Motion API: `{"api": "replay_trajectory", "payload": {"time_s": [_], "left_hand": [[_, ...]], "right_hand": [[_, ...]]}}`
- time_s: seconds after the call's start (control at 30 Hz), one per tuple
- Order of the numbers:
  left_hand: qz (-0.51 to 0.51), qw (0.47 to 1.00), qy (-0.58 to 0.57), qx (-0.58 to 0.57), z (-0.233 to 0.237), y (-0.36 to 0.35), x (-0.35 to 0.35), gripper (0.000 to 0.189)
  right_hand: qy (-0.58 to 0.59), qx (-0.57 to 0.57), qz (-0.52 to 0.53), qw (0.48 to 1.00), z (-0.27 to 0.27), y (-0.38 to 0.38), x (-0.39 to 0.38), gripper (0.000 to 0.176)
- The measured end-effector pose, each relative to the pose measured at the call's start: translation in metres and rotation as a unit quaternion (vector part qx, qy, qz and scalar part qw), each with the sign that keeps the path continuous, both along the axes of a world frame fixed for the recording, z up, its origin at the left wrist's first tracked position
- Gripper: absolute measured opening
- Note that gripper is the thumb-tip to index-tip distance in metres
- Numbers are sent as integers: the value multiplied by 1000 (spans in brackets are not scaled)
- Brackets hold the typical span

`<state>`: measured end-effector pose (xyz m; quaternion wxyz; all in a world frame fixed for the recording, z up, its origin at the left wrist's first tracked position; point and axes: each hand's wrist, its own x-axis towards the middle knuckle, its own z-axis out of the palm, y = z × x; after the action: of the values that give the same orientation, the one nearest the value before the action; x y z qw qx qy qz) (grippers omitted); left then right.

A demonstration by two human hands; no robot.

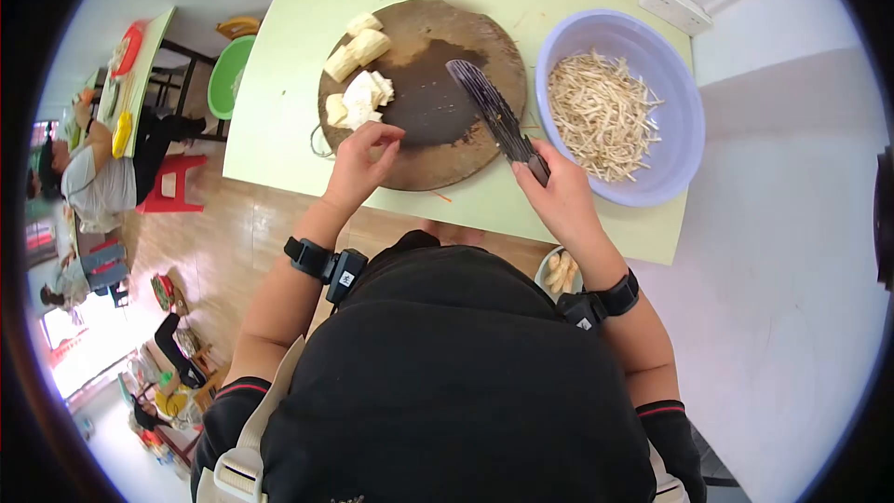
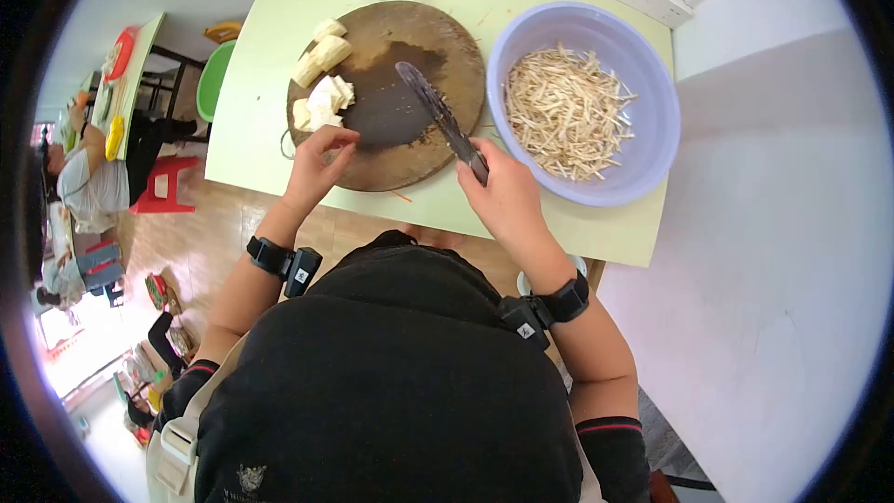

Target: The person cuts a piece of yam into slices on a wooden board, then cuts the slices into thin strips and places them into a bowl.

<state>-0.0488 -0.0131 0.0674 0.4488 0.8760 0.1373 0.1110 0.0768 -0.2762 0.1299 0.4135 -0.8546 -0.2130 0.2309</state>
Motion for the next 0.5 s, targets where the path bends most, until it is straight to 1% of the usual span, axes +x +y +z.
{"api": "replay_trajectory", "payload": {"time_s": [0.03, 0.1, 0.13, 0.17, 0.23, 0.27, 0.3, 0.37, 0.4, 0.5], "left_hand": [[7, 1000, 2, -1, 0, 4, -6, 16], [87, 995, -12, 55, -1, 13, -16, 16], [106, 990, -15, 89, -5, 20, -19, 22], [112, 990, -18, 87, -8, 25, -19, 22], [161, 978, -24, 130, -14, 34, -14, 34], [175, 979, -2, 107, -17, 38, -11, 41], [177, 979, -5, 102, -24, 43, -8, 41], [182, 976, 38, 117, -39, 49, -2, 38], [190, 977, 60, 74, -31, 46, 1, 34], [181, 979, 59, 66, -33, 49, -1, 30]], "right_hand": [[-7, -4, 9, 1000, -6, 7, 2, 32], [-18, -9, 25, 999, -15, 16, 2, 33], [-30, -11, 22, 999, -20, 20, 3, 32], [-44, -13, 19, 999, -23, 25, 3, 32], [-39, -18, 20, 999, -25, 30, 2, 32], [-32, -22, 15, 999, -27, 32, 1, 31], [-36, -26, 17, 999, -31, 33, 1, 31], [-20, -46, 19, 999, -39, 33, -1, 30], [-25, -52, 19, 998, -38, 33, -2, 30], [-22, -79, 28, 996, -34, 36, -3, 30]]}}
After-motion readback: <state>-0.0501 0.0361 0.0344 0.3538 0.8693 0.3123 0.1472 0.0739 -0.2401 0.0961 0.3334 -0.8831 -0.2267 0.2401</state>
